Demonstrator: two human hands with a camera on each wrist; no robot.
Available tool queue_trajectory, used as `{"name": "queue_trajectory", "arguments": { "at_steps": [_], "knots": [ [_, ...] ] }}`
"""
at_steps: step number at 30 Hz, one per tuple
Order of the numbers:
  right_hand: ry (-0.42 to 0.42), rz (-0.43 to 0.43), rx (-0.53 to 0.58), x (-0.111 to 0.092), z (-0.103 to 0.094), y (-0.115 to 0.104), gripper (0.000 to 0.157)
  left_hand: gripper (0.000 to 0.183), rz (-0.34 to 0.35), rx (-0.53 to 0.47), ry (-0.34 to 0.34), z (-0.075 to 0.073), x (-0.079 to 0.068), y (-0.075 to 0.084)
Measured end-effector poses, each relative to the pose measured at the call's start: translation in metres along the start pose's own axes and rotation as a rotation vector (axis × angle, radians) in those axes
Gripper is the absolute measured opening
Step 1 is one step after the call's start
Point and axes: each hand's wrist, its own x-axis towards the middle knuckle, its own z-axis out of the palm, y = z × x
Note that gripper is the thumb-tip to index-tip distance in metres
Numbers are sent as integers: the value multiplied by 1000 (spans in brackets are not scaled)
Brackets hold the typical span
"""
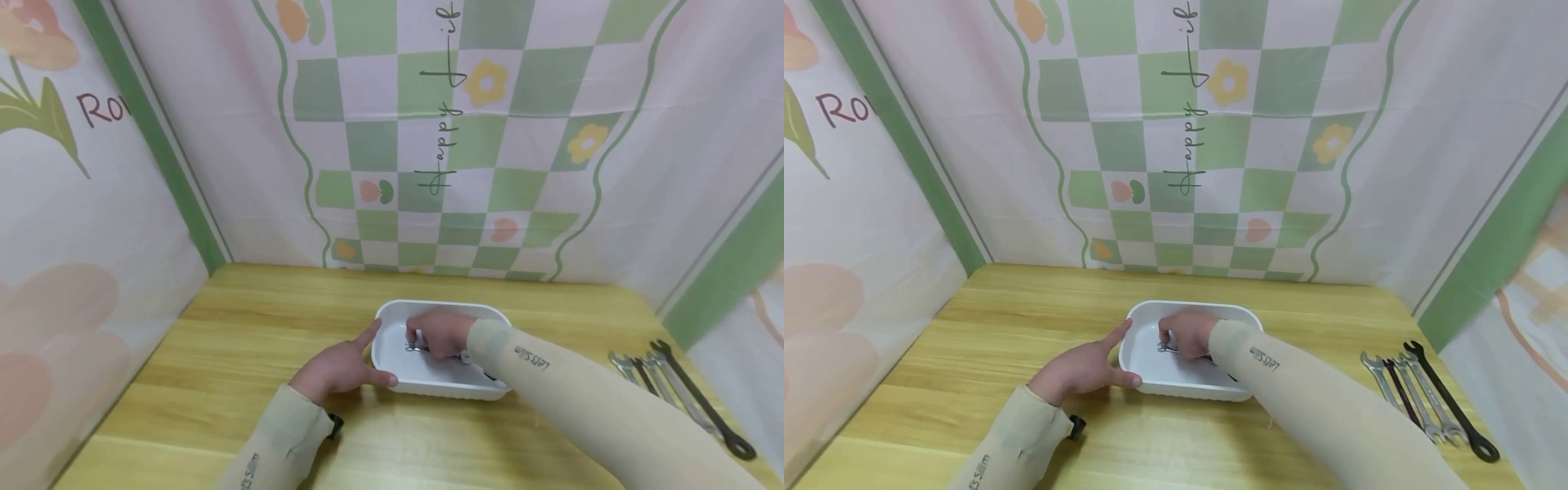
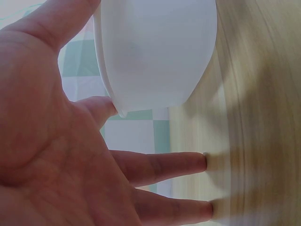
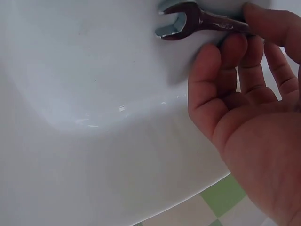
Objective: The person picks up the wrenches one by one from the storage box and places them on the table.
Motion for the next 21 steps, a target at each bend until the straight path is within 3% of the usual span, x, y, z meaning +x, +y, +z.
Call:
{"name": "queue_trajectory", "arguments": {
  "at_steps": [5,16,21],
  "knots": [
    [48,-49,-47,-1,1,-3,41,117,-2,-5,1,0,0,1],
    [17,5,-63,1,2,-7,34,117,2,-1,3,0,1,0],
    [13,-91,-91,2,4,-4,33,117,1,-4,2,-1,0,0]
  ]
}}
